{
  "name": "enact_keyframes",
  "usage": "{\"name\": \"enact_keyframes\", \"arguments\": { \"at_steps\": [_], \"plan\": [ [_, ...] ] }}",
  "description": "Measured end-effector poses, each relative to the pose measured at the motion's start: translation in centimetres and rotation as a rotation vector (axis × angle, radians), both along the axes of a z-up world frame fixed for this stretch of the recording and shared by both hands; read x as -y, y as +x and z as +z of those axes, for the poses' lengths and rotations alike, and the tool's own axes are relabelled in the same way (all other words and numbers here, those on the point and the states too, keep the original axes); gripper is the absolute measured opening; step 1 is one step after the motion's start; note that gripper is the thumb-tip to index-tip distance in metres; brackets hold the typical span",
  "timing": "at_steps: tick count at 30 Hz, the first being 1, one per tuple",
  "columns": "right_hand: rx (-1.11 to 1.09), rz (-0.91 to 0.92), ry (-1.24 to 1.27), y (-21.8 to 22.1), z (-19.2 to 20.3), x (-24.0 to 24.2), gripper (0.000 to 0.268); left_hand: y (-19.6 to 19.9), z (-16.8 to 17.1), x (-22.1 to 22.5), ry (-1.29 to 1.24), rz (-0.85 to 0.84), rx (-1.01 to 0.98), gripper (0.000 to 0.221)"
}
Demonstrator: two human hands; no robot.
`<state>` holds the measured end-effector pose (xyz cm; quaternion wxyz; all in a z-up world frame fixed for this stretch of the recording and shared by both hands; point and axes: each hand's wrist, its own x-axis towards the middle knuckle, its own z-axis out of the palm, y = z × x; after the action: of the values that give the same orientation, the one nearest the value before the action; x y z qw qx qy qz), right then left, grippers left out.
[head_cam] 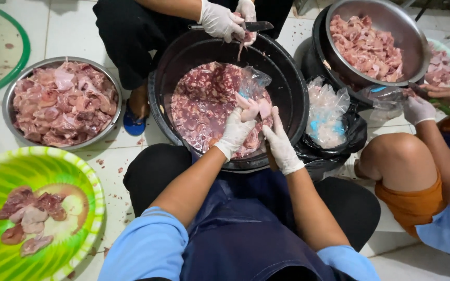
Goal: Trimming and sorting raw chicken pieces into a large container using a knife.
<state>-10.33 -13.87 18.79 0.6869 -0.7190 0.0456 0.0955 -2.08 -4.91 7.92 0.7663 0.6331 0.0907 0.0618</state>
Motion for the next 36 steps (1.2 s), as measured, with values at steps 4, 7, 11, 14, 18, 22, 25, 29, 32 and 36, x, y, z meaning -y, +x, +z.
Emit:
{"name": "enact_keyframes", "arguments": {
  "at_steps": [4,7,11,14,18,22,25,29,32,36],
  "plan": [
    [0.003,-0.078,0.181,1.5,-1.9,1.7,0.047,-0.1,0.5,-1.5,-0.223,-0.013,0.026,0.035],
    [0.006,-0.128,0.268,2.4,-1.7,3.2,0.04,-3.2,7.3,-3.9,-0.771,-0.033,-0.049,0.021],
    [0.104,0.006,0.169,0.3,1.6,1.8,0.059,-6.3,12.9,-5.5,-1.482,0.0,-0.274,0.003],
    [0.115,0.124,-0.033,0.1,1.4,0.5,0.074,-3.2,4.4,-3.3,-0.421,-0.146,0.16,0.025],
    [0.111,0.119,0.106,0.0,1.4,0.2,0.07,-2.7,3.4,-3.9,-1.216,0.0,-0.232,0.015],
    [0.012,0.076,0.298,0.8,0.0,1.4,0.047,-2.8,2.4,-3.9,-0.365,-0.126,0.145,0.04],
    [-0.1,-0.008,0.379,0.5,2.1,0.9,0.031,-3.5,3.1,-3.8,-0.281,-0.128,0.155,0.044],
    [-0.217,-0.162,0.438,1.6,1.3,2.2,0.033,-2.1,-0.4,-2.7,-0.283,-0.118,0.16,0.042],
    [-0.166,-0.177,0.417,1.3,1.4,2.9,0.041,-3.1,3.6,-4.1,-0.36,-0.106,0.091,0.047],
    [-0.062,-0.109,0.386,-0.5,1.7,1.7,0.045,-2.1,2.9,-3.4,-0.352,-0.026,0.009,0.05]
  ]
}}
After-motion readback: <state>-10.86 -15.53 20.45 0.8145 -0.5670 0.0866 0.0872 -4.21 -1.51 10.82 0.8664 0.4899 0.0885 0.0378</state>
